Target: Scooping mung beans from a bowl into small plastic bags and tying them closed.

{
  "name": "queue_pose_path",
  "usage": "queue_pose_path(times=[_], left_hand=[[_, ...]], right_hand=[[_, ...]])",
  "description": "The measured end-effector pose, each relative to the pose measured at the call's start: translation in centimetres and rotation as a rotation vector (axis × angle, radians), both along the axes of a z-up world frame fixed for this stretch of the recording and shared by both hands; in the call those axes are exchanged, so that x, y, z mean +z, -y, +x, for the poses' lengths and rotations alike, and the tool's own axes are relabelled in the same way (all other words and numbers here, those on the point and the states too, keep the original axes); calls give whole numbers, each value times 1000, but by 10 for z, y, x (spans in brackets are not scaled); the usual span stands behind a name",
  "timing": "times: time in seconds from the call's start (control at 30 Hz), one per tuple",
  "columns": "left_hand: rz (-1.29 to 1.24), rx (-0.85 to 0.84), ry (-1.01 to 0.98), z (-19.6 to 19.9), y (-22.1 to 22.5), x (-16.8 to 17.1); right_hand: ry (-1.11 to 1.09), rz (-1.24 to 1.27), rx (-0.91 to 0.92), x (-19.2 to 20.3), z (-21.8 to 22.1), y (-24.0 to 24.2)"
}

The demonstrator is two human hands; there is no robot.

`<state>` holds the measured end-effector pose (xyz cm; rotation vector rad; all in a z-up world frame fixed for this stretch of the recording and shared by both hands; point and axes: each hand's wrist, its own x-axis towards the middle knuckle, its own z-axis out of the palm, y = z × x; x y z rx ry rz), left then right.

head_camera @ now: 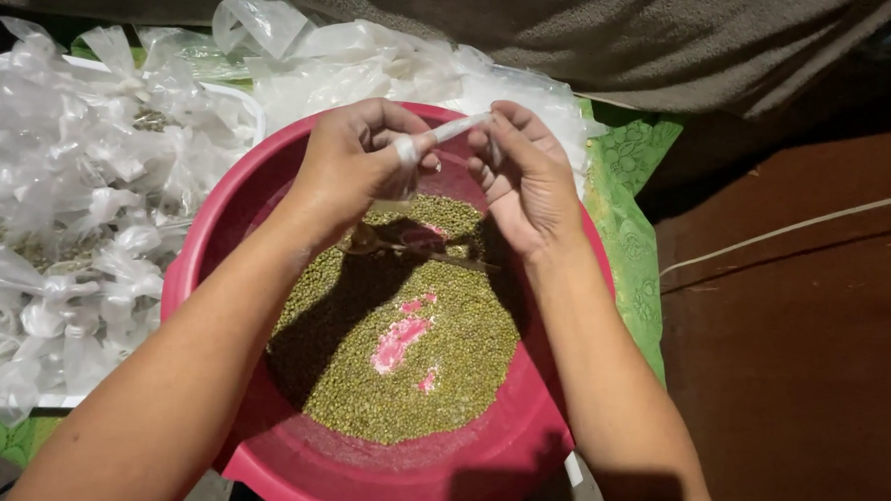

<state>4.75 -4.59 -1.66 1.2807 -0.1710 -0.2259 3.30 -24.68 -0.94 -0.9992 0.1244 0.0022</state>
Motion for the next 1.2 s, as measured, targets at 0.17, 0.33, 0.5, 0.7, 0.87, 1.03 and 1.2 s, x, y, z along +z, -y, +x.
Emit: queue_pose_path(times=[0.17, 0.33, 0.5, 0.7, 0.87, 1.03, 1.2], left_hand=[[147, 153, 120, 1, -1, -7], [301, 249, 290, 6, 7, -24], [326, 253, 283, -4, 7, -7], [278, 179, 347, -8, 1, 0], [56, 44, 291, -15, 7, -3], [140, 24, 245, -10, 7, -5], [515, 106, 468, -11, -1, -4]], right_hand=[[443, -742, -127, 2, -12, -21], [676, -1397, -136, 1, -21, -40], [712, -1396, -229, -4, -16, -41], [576, -1167, -200, -20, -5, -34], [496, -1108, -167, -11, -9, -33], [445, -1179, -165, -10, -8, -27], [343, -1029, 76, 3, -15, -17]])
